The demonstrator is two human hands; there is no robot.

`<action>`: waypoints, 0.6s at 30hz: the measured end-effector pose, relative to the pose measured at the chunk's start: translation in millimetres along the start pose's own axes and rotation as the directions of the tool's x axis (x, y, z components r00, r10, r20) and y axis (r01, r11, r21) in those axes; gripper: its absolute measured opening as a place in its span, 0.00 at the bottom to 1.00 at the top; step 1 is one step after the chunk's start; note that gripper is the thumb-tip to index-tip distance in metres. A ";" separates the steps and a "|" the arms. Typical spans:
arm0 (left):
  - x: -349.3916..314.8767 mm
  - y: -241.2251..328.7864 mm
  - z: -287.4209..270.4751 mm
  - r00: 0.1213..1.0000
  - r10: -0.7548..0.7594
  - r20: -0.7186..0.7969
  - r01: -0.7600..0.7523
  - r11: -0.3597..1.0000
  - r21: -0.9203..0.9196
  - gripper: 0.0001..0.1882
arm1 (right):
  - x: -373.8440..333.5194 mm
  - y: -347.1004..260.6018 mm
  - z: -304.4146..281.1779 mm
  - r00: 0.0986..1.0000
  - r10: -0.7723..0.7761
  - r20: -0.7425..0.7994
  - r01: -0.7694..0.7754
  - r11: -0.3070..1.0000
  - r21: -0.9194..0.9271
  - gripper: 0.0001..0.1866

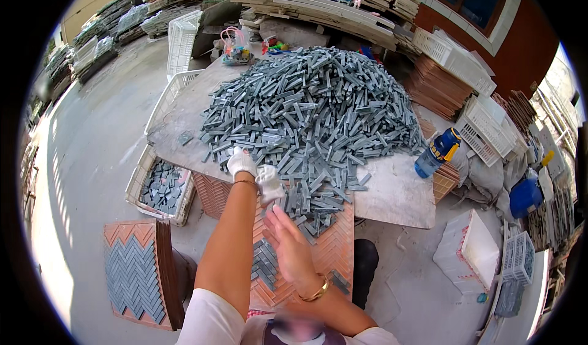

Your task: The person sits at a work table and arranges small gray rectangular tiles onto a patterned board in a herringbone pattern. They put on white gloves, pick tiles from a large pile, and place them one by one onto the board, occasionally adjusting positions.

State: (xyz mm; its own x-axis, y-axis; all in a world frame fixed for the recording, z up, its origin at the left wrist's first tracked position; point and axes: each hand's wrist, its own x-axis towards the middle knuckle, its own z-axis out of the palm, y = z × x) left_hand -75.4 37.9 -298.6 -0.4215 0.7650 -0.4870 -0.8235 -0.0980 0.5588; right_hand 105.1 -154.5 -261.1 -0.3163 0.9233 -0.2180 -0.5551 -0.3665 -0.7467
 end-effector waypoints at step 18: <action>-153.7 -128.7 22.8 0.699 -0.155 0.699 0.112 0.988 0.107 0.18 | 92.4 -63.7 -123.5 0.802 -0.594 -0.058 0.271 0.448 -0.852 0.25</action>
State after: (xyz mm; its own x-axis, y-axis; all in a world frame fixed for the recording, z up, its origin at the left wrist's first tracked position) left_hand 104.1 -52.5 -280.4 0.0981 0.9943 0.0422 -0.8203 0.0567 0.5691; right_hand 206.2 -31.6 -311.3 0.1208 0.9650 0.2327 0.3211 0.1838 -0.9291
